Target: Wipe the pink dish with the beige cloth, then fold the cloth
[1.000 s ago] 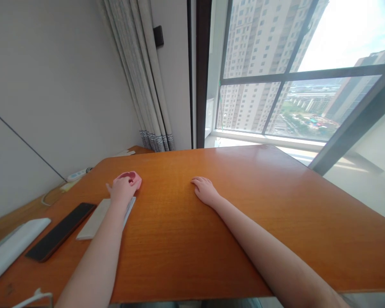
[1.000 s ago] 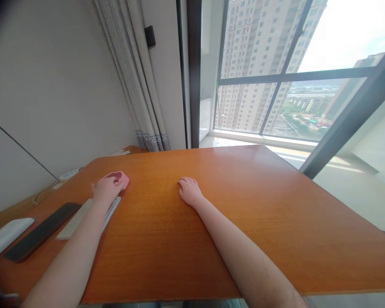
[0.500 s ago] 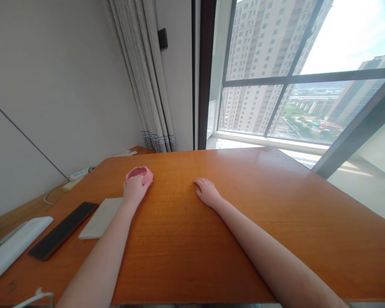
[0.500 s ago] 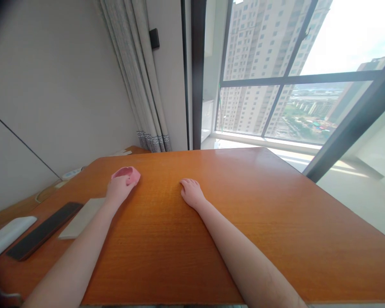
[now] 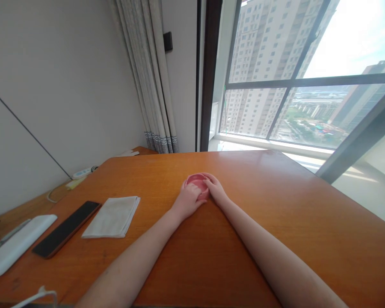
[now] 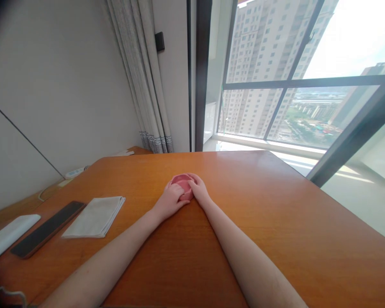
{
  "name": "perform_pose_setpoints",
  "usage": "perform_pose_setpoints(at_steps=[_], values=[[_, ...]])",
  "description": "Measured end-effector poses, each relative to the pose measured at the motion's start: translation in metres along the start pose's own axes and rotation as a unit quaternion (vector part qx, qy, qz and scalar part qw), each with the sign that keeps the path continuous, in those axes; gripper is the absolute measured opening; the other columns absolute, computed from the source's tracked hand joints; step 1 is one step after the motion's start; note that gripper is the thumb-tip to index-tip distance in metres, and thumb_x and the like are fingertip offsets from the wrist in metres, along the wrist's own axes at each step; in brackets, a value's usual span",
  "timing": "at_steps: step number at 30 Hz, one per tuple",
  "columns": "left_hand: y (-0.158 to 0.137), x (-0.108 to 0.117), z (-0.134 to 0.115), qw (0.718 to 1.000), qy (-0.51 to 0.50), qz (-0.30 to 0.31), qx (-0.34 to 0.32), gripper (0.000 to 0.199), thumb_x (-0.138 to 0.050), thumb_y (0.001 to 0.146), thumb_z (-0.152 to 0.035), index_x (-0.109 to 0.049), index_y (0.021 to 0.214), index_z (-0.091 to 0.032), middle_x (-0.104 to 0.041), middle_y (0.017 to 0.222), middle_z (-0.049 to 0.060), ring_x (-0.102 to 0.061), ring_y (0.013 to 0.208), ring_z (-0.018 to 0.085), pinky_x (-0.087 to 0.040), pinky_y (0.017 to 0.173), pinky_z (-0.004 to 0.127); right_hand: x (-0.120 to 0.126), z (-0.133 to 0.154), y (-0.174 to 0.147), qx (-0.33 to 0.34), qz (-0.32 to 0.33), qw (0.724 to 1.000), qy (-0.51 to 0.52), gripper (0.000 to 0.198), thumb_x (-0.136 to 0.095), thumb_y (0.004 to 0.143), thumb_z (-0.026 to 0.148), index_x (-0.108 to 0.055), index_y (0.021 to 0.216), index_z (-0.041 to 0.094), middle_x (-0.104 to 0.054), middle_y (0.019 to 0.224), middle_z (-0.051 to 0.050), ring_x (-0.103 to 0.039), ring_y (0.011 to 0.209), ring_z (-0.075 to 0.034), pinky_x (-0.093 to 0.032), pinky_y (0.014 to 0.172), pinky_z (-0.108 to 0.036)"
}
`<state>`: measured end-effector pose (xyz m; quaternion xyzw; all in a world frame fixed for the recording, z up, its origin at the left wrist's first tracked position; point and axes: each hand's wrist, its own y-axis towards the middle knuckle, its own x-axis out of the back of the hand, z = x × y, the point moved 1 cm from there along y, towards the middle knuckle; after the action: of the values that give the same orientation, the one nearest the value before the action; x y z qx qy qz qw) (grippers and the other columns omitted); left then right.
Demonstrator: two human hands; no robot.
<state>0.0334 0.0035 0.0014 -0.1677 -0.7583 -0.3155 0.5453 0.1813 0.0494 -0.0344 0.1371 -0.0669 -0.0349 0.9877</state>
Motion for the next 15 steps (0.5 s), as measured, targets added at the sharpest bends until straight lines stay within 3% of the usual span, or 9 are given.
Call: perform_pose_setpoints(at_steps=[3,6,8,9,11,13,15], values=[[-0.003,0.007,0.001,1.0,-0.013,-0.001,-0.022,0.03,-0.057,0.082,-0.044,-0.061,0.098,-0.019,-0.061,0.114,0.009,-0.051,0.114,0.023,-0.02,0.113,0.047,0.0,0.001,-0.001,-0.008,-0.008,0.999,-0.051,0.039,-0.042,0.078,0.024,-0.063,0.11,0.018,-0.067,0.115,-0.007,-0.059,0.11,-0.02,-0.043,0.1,-0.035],[-0.01,0.033,0.015,0.999,0.009,-0.036,-0.007,0.033,-0.044,0.09,-0.039,-0.054,0.115,-0.022,-0.05,0.134,0.01,-0.041,0.127,0.023,-0.015,0.114,0.049,0.001,0.002,-0.001,-0.015,-0.016,0.999,-0.048,0.041,-0.039,0.078,0.024,-0.063,0.11,0.016,-0.066,0.116,-0.007,-0.059,0.111,-0.019,-0.044,0.098,-0.033],[-0.024,0.059,0.038,0.993,0.028,-0.084,0.082,0.032,-0.032,0.093,-0.031,-0.055,0.113,-0.021,-0.053,0.132,0.009,-0.044,0.125,0.022,-0.019,0.113,0.048,0.002,0.001,-0.001,-0.023,-0.023,0.999,-0.023,0.041,-0.04,0.076,0.025,-0.064,0.108,0.015,-0.067,0.115,-0.008,-0.059,0.11,-0.02,-0.044,0.098,-0.032],[-0.036,0.071,0.054,0.983,0.026,-0.107,0.148,0.035,-0.028,0.093,-0.029,-0.056,0.111,-0.02,-0.058,0.126,0.009,-0.05,0.12,0.021,-0.028,0.11,0.044,0.002,0.0,-0.001,-0.027,-0.029,0.999,-0.013,0.041,-0.041,0.075,0.025,-0.065,0.107,0.015,-0.067,0.115,-0.008,-0.059,0.11,-0.02,-0.045,0.098,-0.033],[-0.068,0.092,0.091,0.946,0.036,-0.13,0.294,0.037,-0.027,0.091,-0.026,-0.057,0.11,-0.018,-0.062,0.117,0.01,-0.056,0.111,0.023,-0.041,0.098,0.039,0.003,-0.002,0.0,-0.032,-0.037,0.999,-0.003,0.04,-0.042,0.075,0.026,-0.066,0.106,0.015,-0.067,0.114,-0.008,-0.059,0.11,-0.021,-0.045,0.097,-0.034],[-0.109,0.1,0.129,0.892,0.079,-0.088,0.437,0.037,-0.029,0.089,-0.026,-0.059,0.108,-0.018,-0.063,0.117,0.013,-0.058,0.108,0.029,-0.043,0.093,0.045,0.003,-0.004,0.001,-0.034,-0.038,0.999,0.002,0.04,-0.043,0.074,0.026,-0.067,0.105,0.017,-0.067,0.114,-0.007,-0.059,0.11,-0.021,-0.045,0.097,-0.034],[-0.148,0.098,0.159,0.845,0.107,-0.042,0.522,0.039,-0.031,0.087,-0.026,-0.058,0.113,-0.018,-0.061,0.12,0.016,-0.058,0.107,0.036,-0.043,0.089,0.053,0.003,-0.006,0.002,-0.035,-0.034,0.999,0.012,0.041,-0.044,0.074,0.026,-0.067,0.106,0.017,-0.067,0.114,-0.007,-0.059,0.11,-0.021,-0.045,0.098,-0.035]])
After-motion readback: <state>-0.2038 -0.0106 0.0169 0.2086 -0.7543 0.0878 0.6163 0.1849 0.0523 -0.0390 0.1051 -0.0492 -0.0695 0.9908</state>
